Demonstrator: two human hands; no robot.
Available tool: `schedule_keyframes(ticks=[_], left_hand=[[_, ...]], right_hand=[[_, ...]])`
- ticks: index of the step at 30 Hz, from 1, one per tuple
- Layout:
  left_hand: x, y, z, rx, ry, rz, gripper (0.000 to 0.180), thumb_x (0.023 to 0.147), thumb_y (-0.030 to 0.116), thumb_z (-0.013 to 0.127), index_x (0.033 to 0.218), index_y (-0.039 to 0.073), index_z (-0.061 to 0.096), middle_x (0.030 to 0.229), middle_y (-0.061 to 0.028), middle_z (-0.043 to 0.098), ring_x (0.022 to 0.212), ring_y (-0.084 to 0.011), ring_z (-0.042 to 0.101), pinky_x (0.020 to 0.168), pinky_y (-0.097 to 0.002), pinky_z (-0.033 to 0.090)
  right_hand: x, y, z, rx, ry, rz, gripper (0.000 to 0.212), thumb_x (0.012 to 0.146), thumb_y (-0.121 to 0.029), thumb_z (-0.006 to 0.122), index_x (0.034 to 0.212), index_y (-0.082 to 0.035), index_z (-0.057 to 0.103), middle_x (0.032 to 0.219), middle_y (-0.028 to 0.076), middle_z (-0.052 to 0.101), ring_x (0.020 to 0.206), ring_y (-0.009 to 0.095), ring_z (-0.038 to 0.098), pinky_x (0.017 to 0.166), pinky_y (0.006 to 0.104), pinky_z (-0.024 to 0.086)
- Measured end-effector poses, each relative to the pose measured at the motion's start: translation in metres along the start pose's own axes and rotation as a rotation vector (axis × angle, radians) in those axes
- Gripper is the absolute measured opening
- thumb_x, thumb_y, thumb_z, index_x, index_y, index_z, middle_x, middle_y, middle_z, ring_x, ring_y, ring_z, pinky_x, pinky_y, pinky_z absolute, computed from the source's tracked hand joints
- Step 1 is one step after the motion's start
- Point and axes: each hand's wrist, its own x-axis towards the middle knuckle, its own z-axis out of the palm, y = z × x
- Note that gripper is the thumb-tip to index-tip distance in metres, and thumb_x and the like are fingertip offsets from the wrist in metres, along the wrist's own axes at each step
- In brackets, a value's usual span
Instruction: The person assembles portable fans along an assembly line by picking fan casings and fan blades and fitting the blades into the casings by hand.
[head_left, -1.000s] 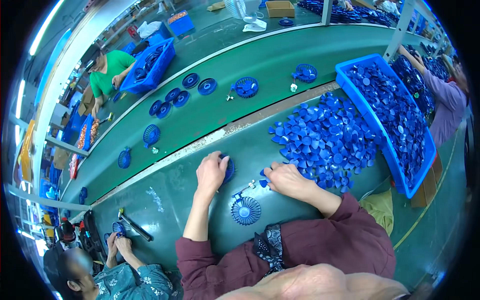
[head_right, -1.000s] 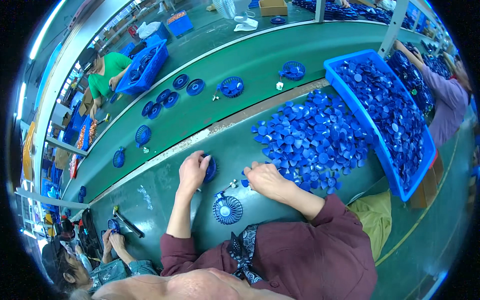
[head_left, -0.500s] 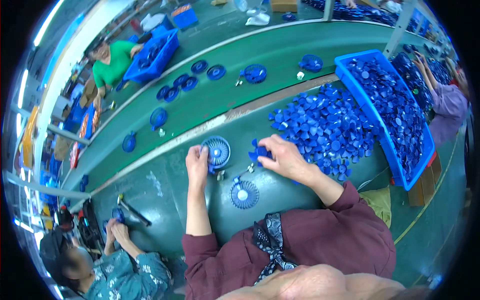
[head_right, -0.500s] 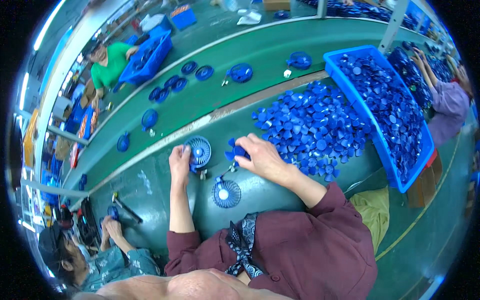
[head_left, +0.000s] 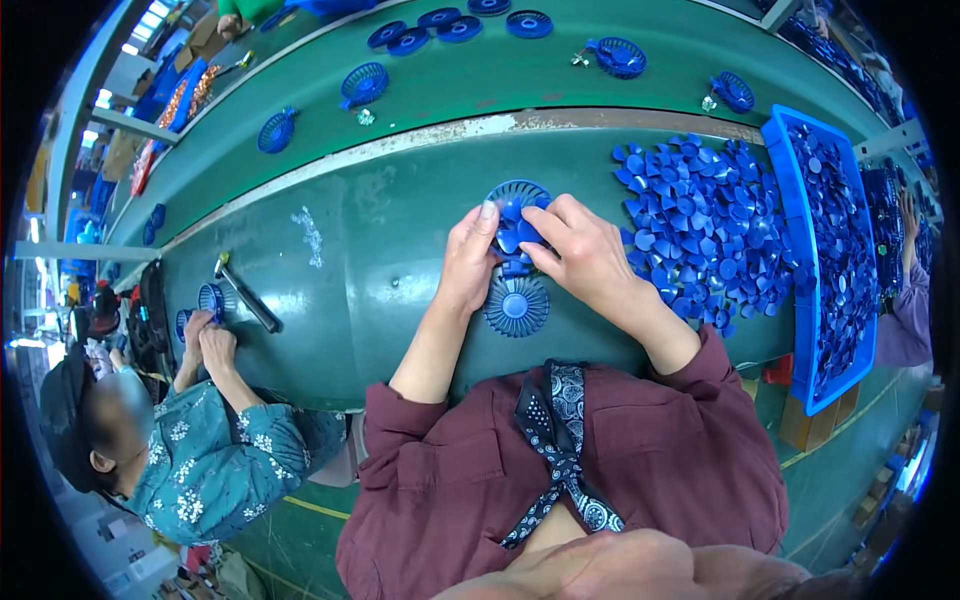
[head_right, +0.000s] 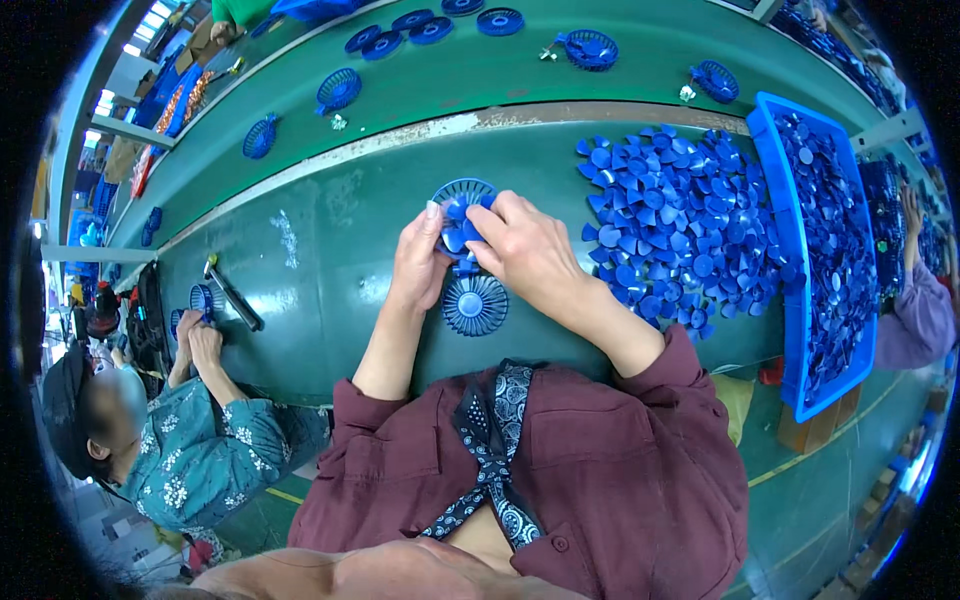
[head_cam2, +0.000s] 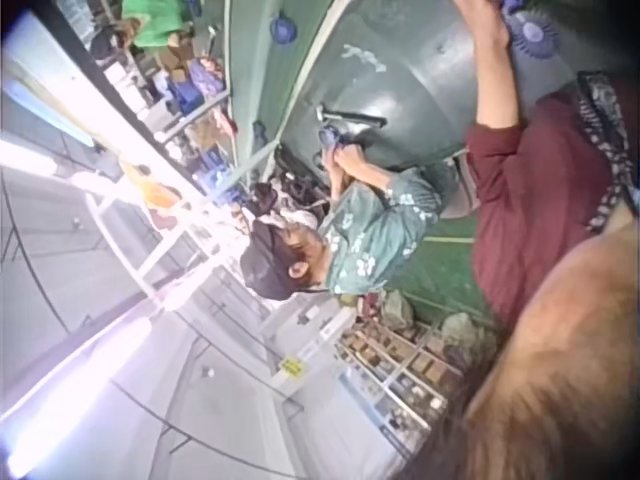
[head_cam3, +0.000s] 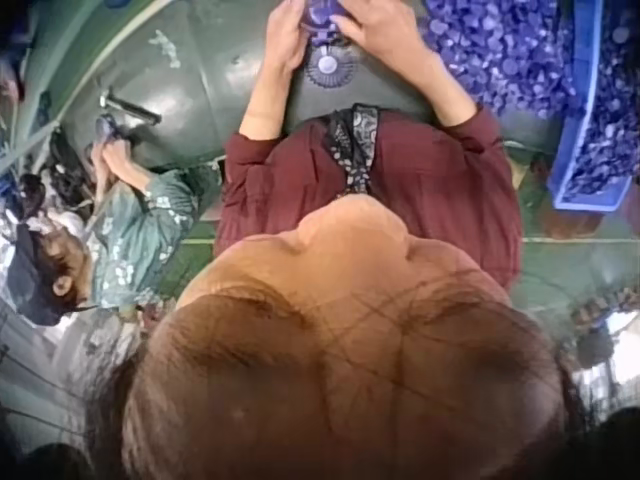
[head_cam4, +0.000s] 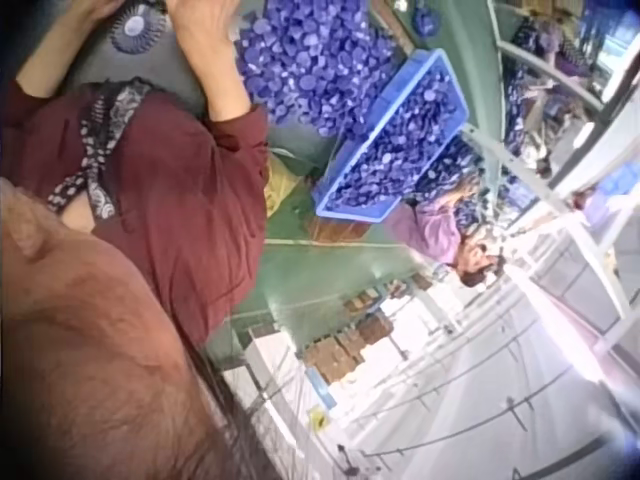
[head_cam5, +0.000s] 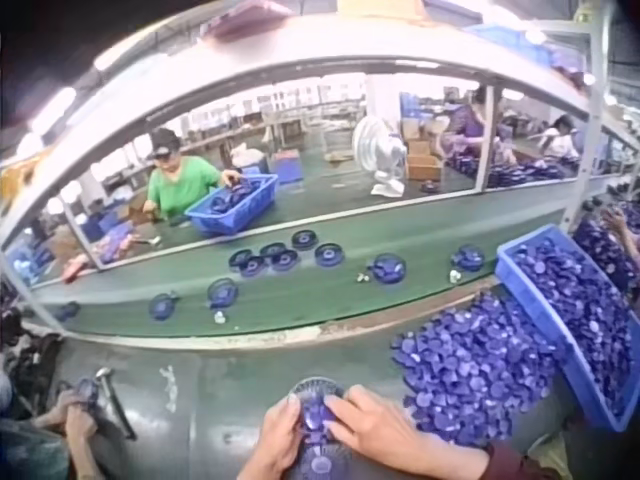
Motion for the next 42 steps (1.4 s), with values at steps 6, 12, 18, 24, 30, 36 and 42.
schedule_keyframes(ticks=[6, 12, 18, 24, 30, 36, 42], left_hand=[[-0.004, -0.005, 0.009, 0.002, 0.006, 0.097, 0.027, 0.093, 0.019, 0.063, 0.112, 0.001, 0.057, 0.097, -0.0030, 0.063, 0.083, -0.0063, 0.058, 0.074, -0.0226, 0.049], [-0.001, -0.001, 0.005, 0.141, 0.085, 0.224, 0.028, 0.090, 0.011, 0.066, 0.113, -0.001, 0.057, 0.098, -0.0049, 0.065, 0.082, -0.0082, 0.061, 0.074, -0.0236, 0.052], [-0.007, 0.001, 0.006, 0.291, 0.019, 0.168, 0.031, 0.088, 0.009, 0.065, 0.115, -0.004, 0.055, 0.099, -0.0067, 0.065, 0.087, -0.0101, 0.061, 0.077, -0.0252, 0.052], [-0.006, 0.000, 0.002, 0.458, 0.042, 0.265, 0.027, 0.087, 0.010, 0.066, 0.108, -0.005, 0.059, 0.092, -0.0064, 0.065, 0.081, -0.0084, 0.059, 0.073, -0.0240, 0.050], [-0.006, 0.000, 0.002, 0.461, 0.129, 0.283, 0.028, 0.088, 0.012, 0.065, 0.109, -0.005, 0.059, 0.094, -0.0074, 0.066, 0.082, -0.0096, 0.059, 0.075, -0.0250, 0.049], [0.010, 0.009, -0.014, 0.341, 0.248, 0.371, 0.034, 0.094, 0.011, 0.060, 0.121, -0.006, 0.052, 0.103, -0.0099, 0.063, 0.090, -0.0143, 0.060, 0.082, -0.0265, 0.049], [0.022, 0.002, -0.020, 0.355, 0.219, 0.298, 0.022, 0.093, 0.008, 0.059, 0.112, -0.003, 0.056, 0.098, -0.0083, 0.064, 0.085, -0.0133, 0.061, 0.080, -0.0268, 0.051]], right_hand=[[0.008, 0.000, 0.015, -0.054, 0.004, 0.003, 0.036, 0.073, -0.012, 0.074, 0.106, -0.005, 0.061, 0.090, 0.011, 0.054, 0.080, 0.028, 0.060, 0.061, 0.0394, 0.051], [0.009, 0.008, 0.004, -0.026, 0.229, -0.042, 0.052, 0.070, -0.010, 0.078, 0.118, -0.002, 0.060, 0.103, 0.015, 0.059, 0.086, 0.030, 0.062, 0.066, 0.0344, 0.053], [0.007, 0.037, 0.012, 0.701, -0.258, 0.441, 0.044, 0.081, -0.015, 0.075, 0.118, 0.002, 0.059, 0.094, 0.004, 0.065, 0.082, 0.009, 0.056, 0.073, 0.0266, 0.049], [0.006, 0.037, 0.019, 0.777, -0.255, 0.499, 0.033, 0.083, -0.017, 0.073, 0.108, 0.002, 0.063, 0.089, 0.001, 0.064, 0.079, 0.008, 0.055, 0.070, 0.0248, 0.047], [0.016, 0.036, 0.030, 0.778, -0.252, 0.444, 0.026, 0.084, -0.022, 0.074, 0.097, -0.001, 0.065, 0.077, -0.001, 0.060, 0.066, 0.006, 0.050, 0.057, 0.0238, 0.043], [0.061, 0.091, -0.007, 0.899, 0.197, 0.722, 0.036, 0.086, -0.015, 0.069, 0.115, 0.005, 0.060, 0.101, 0.011, 0.066, 0.080, 0.014, 0.064, 0.058, 0.0232, 0.053], [0.024, 0.129, -0.035, -0.575, -0.021, 0.329, 0.035, 0.072, -0.010, 0.067, 0.105, -0.003, 0.061, 0.098, 0.018, 0.063, 0.095, 0.037, 0.058, 0.079, 0.0479, 0.049]])
